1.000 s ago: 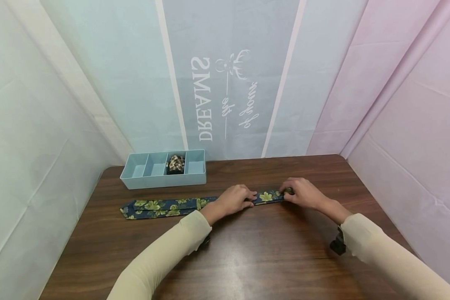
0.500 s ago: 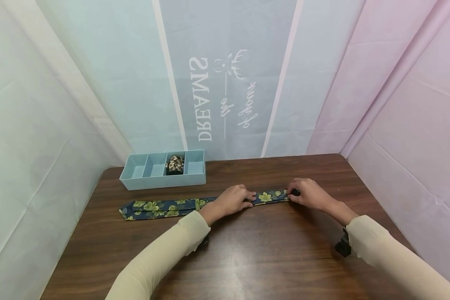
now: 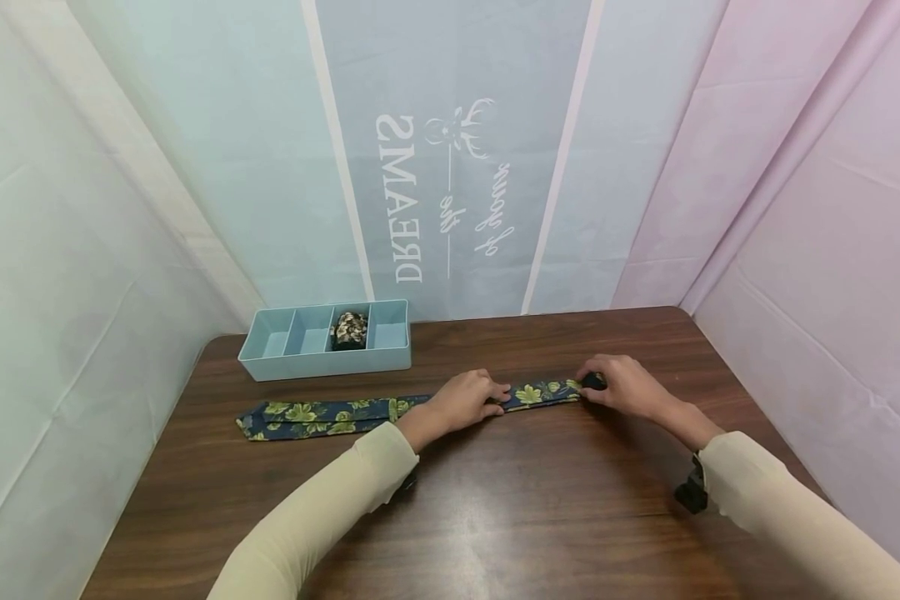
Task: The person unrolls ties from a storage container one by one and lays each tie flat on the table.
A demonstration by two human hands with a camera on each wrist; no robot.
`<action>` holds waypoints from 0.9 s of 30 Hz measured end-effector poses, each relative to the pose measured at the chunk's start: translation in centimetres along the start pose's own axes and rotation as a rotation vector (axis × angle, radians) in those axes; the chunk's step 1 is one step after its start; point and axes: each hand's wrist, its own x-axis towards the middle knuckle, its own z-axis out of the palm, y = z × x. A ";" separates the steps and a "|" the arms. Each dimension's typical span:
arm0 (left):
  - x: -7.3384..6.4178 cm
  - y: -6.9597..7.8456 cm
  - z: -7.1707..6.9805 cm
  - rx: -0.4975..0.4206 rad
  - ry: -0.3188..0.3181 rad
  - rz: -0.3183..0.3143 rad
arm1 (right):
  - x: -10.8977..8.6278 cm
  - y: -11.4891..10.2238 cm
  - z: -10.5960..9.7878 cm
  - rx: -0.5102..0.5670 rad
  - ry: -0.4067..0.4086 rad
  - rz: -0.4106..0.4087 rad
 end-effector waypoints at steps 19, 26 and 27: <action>-0.4 -0.4 0.0 0.016 -0.013 -0.008 | -0.2 0.3 -1.2 0.029 -0.060 0.082; -0.7 -0.5 -0.1 0.013 -0.014 -0.010 | -0.5 0.6 -1.6 0.041 -0.064 0.077; -0.8 -0.4 -0.1 0.014 -0.012 -0.010 | -0.6 0.7 -1.7 0.041 -0.065 0.080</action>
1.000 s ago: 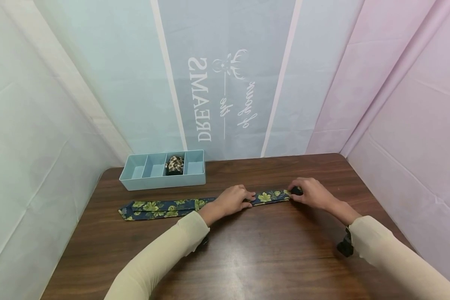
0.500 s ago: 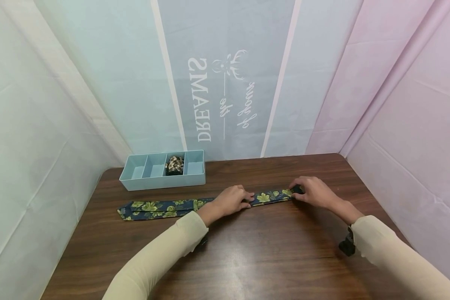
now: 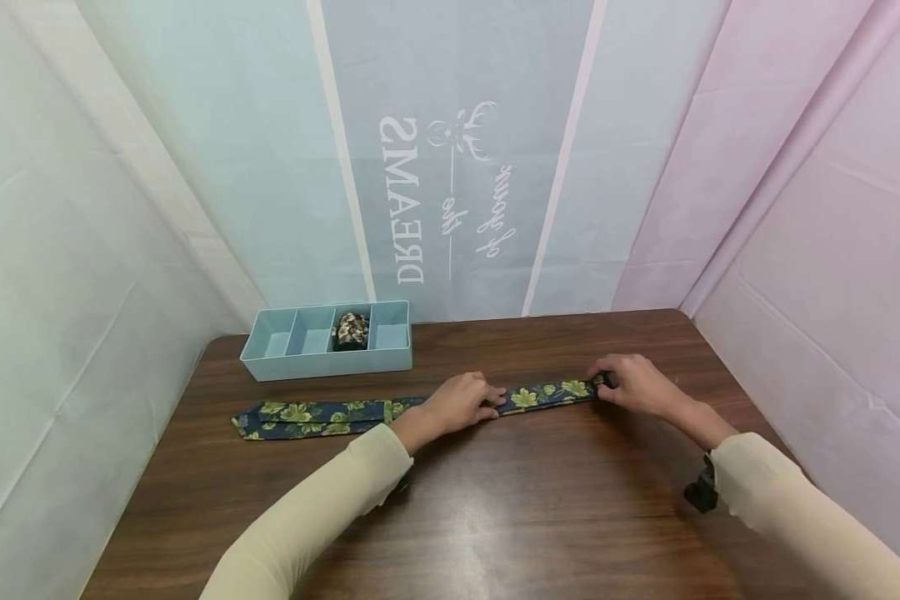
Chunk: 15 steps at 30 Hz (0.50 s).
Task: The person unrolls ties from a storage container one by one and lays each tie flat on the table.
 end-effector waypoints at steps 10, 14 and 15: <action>-0.4 0.0 0.1 0.031 0.012 -0.001 | -0.4 1.5 0.0 -0.029 0.055 0.012; -0.2 0.1 0.1 0.068 0.014 0.019 | -0.6 1.7 -0.1 -0.023 0.056 0.023; 0.0 0.2 0.1 0.079 0.017 0.027 | -0.6 1.7 -0.1 -0.024 0.054 0.022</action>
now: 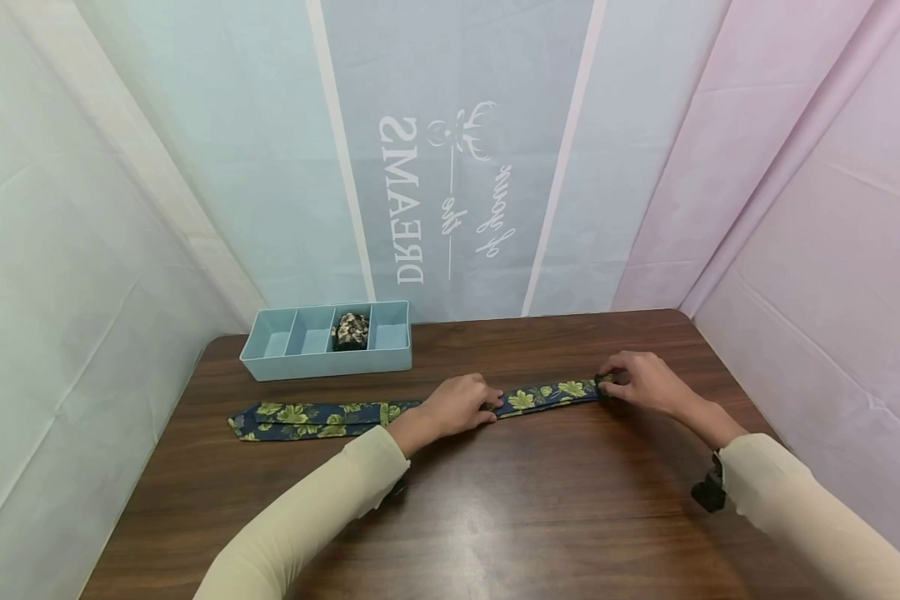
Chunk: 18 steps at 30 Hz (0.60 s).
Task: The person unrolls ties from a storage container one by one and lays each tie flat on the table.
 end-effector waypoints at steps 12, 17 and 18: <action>1.8 1.2 -0.4 0.027 -0.006 0.043 | 0.1 0.0 0.1 0.018 -0.033 0.035; 2.4 1.6 -0.3 0.021 -0.014 0.053 | 0.0 0.1 0.1 0.016 -0.032 0.033; 2.5 1.7 -0.3 0.019 -0.014 0.052 | 0.0 0.1 0.1 0.009 -0.029 0.027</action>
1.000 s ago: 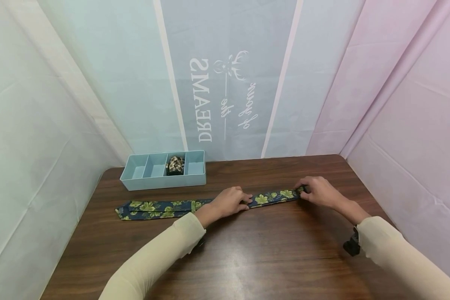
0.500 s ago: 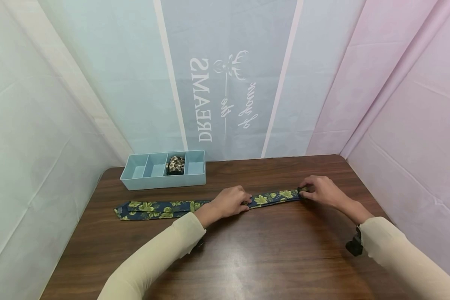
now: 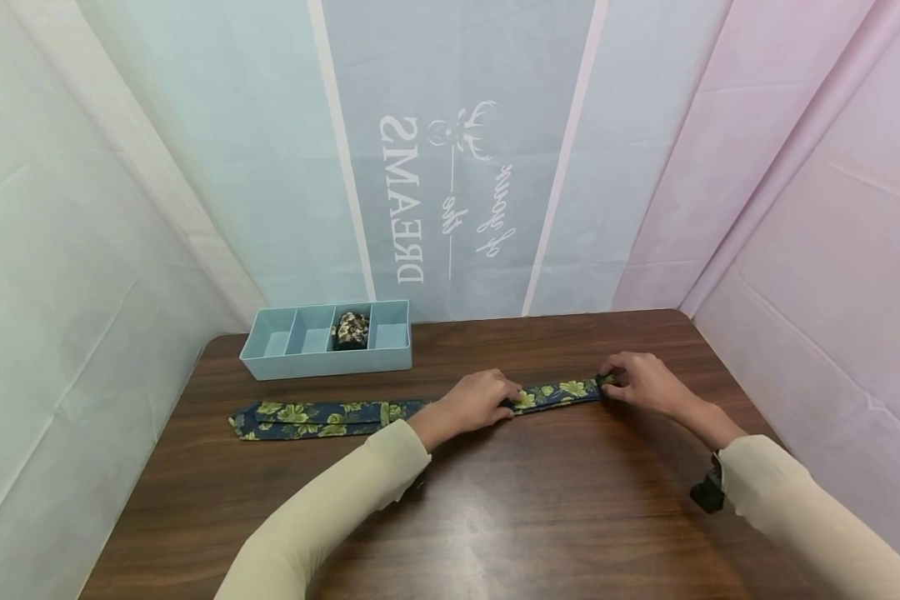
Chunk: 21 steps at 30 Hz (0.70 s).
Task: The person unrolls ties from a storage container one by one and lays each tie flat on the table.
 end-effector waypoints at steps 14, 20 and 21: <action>0.0 0.2 0.3 0.009 -0.017 -0.048 | -0.2 0.1 -0.3 -0.005 -0.005 -0.082; 0.0 0.2 0.4 0.003 -0.029 -0.062 | -0.3 0.1 -0.4 0.012 -0.032 -0.088; 0.0 0.2 0.4 0.002 -0.030 -0.063 | -0.3 0.1 -0.4 0.012 -0.035 -0.090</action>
